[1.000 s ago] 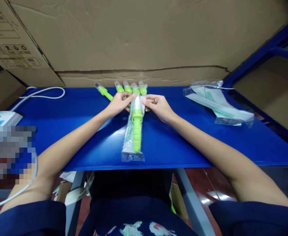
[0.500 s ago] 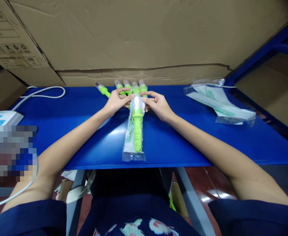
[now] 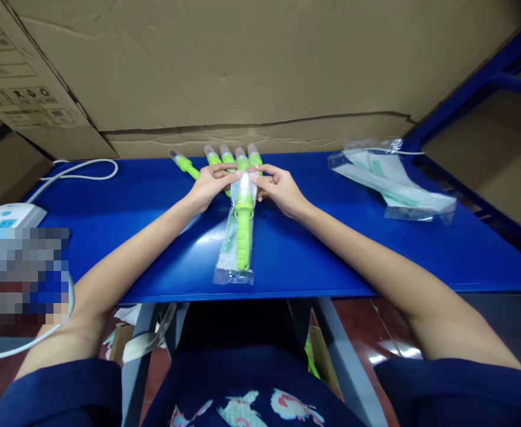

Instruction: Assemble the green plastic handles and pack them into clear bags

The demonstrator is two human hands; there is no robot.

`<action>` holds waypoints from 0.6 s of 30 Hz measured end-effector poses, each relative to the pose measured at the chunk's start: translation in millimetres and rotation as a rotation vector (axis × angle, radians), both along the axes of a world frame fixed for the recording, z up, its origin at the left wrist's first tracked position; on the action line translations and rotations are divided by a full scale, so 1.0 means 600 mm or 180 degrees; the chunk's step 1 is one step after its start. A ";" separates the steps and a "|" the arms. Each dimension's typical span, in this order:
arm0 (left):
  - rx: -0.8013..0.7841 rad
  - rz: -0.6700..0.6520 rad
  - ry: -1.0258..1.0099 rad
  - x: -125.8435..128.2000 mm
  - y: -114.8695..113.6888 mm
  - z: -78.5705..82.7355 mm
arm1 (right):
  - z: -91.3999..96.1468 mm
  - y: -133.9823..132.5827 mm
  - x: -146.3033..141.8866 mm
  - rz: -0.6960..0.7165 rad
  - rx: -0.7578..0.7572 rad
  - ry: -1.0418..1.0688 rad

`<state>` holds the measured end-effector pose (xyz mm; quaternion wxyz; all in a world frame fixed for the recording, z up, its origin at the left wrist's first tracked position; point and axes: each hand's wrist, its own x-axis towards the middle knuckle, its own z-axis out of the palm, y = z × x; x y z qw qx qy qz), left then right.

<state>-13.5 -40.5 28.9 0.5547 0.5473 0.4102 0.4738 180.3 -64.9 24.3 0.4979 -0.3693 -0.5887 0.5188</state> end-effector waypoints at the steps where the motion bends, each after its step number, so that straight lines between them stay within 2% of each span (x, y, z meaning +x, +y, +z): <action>1: -0.0019 -0.0048 -0.0014 0.001 -0.002 0.002 | 0.001 0.000 0.000 0.0006 0.0017 0.0007; 5: -0.0028 0.0063 -0.0038 0.006 -0.011 0.004 | -0.004 0.001 -0.001 0.0040 0.0132 -0.0086; 9: 0.0058 0.0201 -0.0143 0.004 -0.012 -0.005 | -0.010 0.004 -0.002 0.0094 0.0188 -0.0134; 15: 0.0326 -0.0213 0.0084 -0.014 -0.006 -0.011 | -0.018 0.006 0.001 0.0078 0.0203 -0.0069; 18: 0.0435 -0.0232 0.0026 -0.019 -0.006 -0.008 | -0.021 0.007 0.001 -0.0010 0.0194 -0.0011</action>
